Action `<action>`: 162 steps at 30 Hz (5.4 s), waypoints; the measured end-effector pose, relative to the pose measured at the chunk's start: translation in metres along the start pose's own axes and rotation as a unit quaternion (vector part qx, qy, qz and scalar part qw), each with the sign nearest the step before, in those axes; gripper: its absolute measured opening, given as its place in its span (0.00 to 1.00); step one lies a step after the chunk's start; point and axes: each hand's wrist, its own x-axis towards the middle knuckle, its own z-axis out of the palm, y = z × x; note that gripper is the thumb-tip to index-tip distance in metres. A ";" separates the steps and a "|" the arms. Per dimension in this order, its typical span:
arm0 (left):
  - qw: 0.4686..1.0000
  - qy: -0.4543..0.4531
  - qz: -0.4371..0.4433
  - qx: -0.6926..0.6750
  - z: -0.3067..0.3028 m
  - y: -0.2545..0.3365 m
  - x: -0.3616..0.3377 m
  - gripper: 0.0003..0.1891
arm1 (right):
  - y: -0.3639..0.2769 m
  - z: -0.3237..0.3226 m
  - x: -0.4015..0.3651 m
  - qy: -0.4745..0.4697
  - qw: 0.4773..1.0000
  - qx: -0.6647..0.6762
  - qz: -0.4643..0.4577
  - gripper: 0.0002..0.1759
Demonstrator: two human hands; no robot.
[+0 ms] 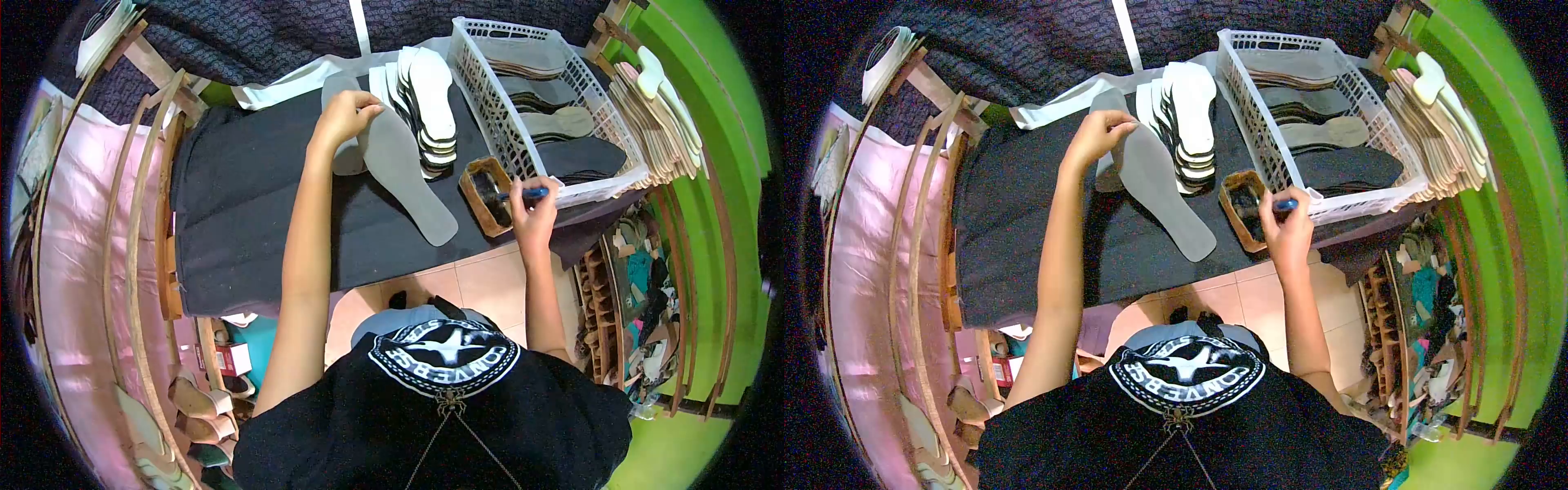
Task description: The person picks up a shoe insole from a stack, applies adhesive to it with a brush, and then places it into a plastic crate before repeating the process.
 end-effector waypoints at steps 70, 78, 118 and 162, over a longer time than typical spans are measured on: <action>0.997 0.015 0.070 0.027 0.022 -0.018 0.001 0.07 | -0.030 0.050 -0.041 -0.146 0.959 0.200 -0.137 0.18; 0.995 0.000 0.084 0.057 0.027 -0.014 0.000 0.07 | -0.037 0.087 -0.031 -0.154 0.964 0.130 -0.176 0.17; 0.994 0.004 0.104 0.014 0.029 -0.016 0.006 0.07 | -0.036 0.038 -0.039 -0.137 0.986 0.037 -0.088 0.14; 0.955 -0.038 0.206 -0.209 -0.012 0.017 0.049 0.07 | -0.024 0.001 -0.026 0.029 0.995 0.030 0.092 0.12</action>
